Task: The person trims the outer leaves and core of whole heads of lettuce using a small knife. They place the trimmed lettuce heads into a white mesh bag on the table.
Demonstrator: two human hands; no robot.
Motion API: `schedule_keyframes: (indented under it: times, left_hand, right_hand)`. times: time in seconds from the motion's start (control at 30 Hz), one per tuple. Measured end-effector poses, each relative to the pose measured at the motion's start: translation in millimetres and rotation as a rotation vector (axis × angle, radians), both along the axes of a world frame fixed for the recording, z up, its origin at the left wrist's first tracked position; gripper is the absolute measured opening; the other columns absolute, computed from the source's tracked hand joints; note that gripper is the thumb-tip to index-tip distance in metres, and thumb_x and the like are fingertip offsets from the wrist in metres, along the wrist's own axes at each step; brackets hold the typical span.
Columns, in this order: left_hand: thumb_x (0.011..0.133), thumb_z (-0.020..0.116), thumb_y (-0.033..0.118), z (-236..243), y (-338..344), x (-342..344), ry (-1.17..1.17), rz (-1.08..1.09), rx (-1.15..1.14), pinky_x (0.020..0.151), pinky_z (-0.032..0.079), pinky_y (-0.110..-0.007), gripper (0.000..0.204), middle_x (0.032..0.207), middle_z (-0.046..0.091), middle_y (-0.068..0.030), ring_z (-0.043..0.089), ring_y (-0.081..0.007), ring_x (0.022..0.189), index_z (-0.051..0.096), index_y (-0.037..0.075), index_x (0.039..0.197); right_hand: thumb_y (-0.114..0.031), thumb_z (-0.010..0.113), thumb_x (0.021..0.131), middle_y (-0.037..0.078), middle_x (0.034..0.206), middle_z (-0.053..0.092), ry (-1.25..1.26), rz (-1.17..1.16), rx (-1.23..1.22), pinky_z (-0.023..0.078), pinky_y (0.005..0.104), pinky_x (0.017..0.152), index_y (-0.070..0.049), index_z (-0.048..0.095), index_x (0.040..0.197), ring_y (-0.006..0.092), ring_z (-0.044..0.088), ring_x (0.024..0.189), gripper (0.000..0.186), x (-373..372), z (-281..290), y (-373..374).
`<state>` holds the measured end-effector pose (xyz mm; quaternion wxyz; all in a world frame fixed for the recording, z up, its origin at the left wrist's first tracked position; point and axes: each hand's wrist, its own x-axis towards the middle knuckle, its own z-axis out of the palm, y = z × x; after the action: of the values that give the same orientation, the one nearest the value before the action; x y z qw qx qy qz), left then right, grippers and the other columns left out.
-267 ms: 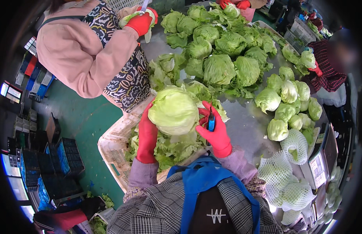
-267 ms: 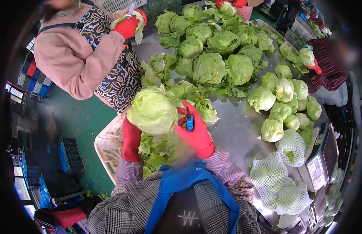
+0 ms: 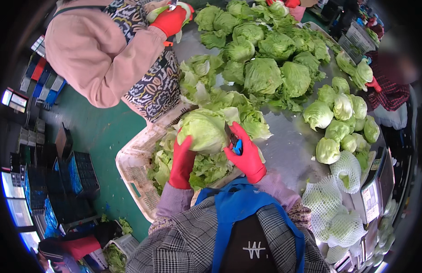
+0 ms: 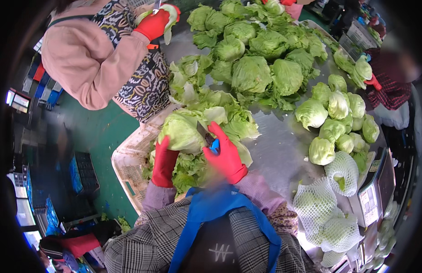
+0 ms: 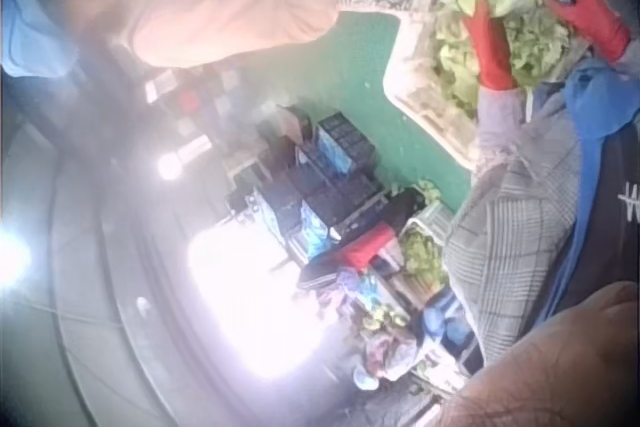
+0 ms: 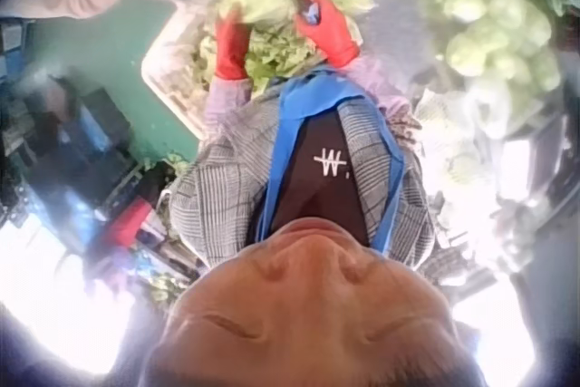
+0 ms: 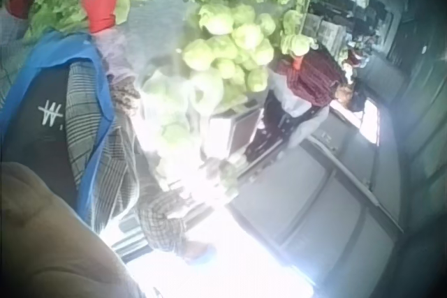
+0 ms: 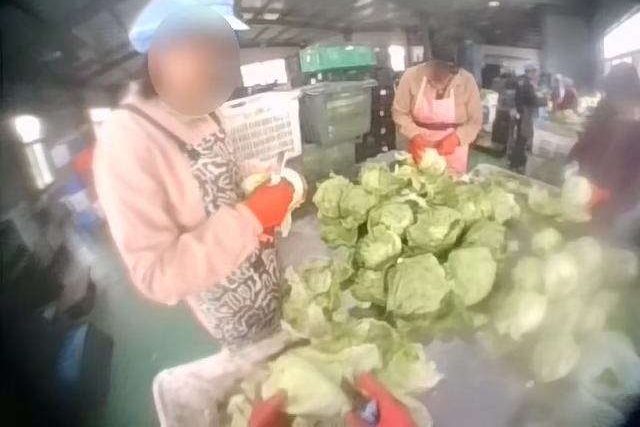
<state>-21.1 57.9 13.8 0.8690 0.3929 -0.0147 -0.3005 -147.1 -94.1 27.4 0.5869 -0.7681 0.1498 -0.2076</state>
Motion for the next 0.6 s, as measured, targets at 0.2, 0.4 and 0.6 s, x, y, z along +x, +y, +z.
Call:
schedule_keyframes:
  times: [0.2,0.4,0.6]
  left_hand:
    - [0.069,0.074,0.011,16,-7,-3,-0.343,-0.076,0.449,0.091,0.044,-0.034,0.069,0.119,0.054,-0.0115,0.054,-0.0216,0.108,0.043,0.005,0.131]
    - [0.067,0.077,0.019,21,-11,-6,-0.812,-0.286,0.750,0.101,0.037,-0.035,0.074,0.130,0.047,-0.0135,0.044,-0.0257,0.121,0.043,0.008,0.132]
    - [0.066,0.075,0.020,26,-7,-5,-1.004,-0.330,0.828,0.101,0.036,-0.036,0.074,0.130,0.045,-0.0176,0.043,-0.0303,0.122,0.043,0.005,0.130]
  right_hand:
    - [-0.010,0.075,0.072,0.005,0.111,0.061,0.023,-0.009,0.094,0.047,0.0232,0.067,-0.011,0.035,0.138,0.0079,0.049,0.066,0.077,0,3,-23]
    - [-0.010,0.077,0.069,0.008,0.108,0.058,0.034,0.020,-0.254,0.046,0.0227,0.069,-0.017,0.031,0.141,0.0077,0.052,0.073,0.085,13,7,-26]
    - [-0.013,0.076,0.069,0.006,0.089,0.062,0.070,0.033,-0.118,0.049,0.0298,0.067,-0.017,0.036,0.138,0.0199,0.058,0.068,0.079,9,1,-30]
